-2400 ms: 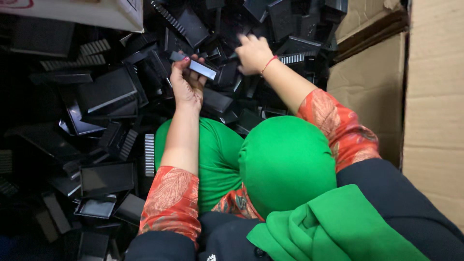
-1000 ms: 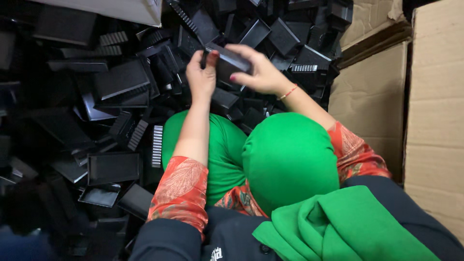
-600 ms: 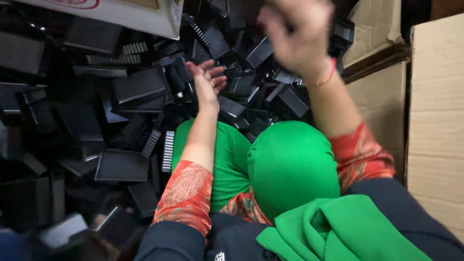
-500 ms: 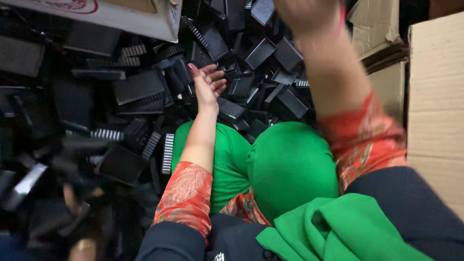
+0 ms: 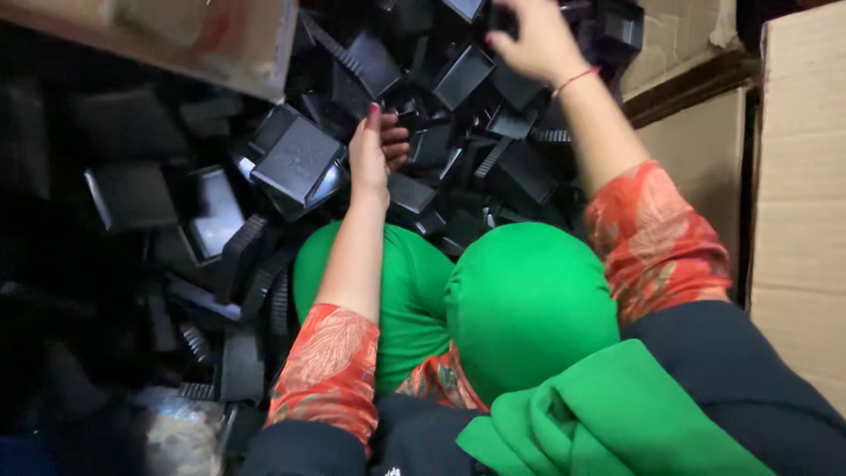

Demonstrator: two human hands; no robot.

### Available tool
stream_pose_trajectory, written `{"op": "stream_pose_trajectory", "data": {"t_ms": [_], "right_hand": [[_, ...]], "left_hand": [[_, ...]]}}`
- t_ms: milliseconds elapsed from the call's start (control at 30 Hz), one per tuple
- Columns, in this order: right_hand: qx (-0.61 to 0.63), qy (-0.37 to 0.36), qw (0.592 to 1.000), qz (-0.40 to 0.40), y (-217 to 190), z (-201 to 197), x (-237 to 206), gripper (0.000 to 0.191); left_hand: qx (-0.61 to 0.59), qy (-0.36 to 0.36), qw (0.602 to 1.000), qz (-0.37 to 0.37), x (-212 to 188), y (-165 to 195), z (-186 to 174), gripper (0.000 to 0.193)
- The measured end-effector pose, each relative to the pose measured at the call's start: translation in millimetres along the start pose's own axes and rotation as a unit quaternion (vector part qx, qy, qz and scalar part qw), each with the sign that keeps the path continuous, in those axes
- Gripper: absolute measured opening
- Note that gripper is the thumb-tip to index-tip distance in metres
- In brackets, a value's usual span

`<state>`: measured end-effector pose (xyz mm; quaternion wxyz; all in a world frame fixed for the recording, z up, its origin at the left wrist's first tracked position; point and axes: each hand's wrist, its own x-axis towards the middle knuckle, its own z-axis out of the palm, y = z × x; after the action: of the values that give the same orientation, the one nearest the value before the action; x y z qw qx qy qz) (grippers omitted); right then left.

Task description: The person sits on the floor and repeatedly picks up small black plastic components from a large pile, turns them over in their hands, and places them back down. The task involves handling the components one at a time without using any tools.

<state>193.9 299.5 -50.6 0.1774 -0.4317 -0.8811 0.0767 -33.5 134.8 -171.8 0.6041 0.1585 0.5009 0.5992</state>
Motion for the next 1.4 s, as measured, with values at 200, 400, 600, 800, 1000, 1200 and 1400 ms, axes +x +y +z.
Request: {"op": "stream_pose_trajectory", "data": {"t_ms": [200,400,600,800,1000,1200,1400], "right_hand": [[-0.186,-0.052,0.979,-0.069,-18.4,76.3,-23.8,0.056],[-0.014,0.015,0.996,0.084,-25.3,72.6,-37.5,0.022],[0.287,-0.095,0.949,-0.095,-87.4,71.9,-71.3,0.032],[0.389,-0.207,0.897,0.033,-69.6,86.3,-62.5,0.041],[-0.092,-0.075,0.993,0.001,-4.5,93.9,-42.1,0.058],[-0.208,-0.201,0.957,0.018,3.1,104.0,-22.5,0.073],[-0.115,-0.274,0.955,0.006,-2.6,111.8,-26.6,0.064]], "left_hand": [[0.047,-0.025,0.999,-0.009,-5.6,-1.8,-3.4,0.044],[0.104,-0.030,0.993,0.053,-1.5,-7.5,-5.7,0.058],[0.103,0.014,0.963,0.248,-4.9,-11.6,-8.6,0.088],[0.042,0.047,0.969,0.240,-5.0,-12.9,-14.4,0.070],[0.087,-0.024,0.983,0.162,-2.9,-18.2,-9.1,0.066],[0.107,-0.023,0.983,0.149,-6.1,-19.8,-12.3,0.069],[0.104,-0.027,0.983,0.150,-7.4,-18.0,-12.4,0.068]]}}
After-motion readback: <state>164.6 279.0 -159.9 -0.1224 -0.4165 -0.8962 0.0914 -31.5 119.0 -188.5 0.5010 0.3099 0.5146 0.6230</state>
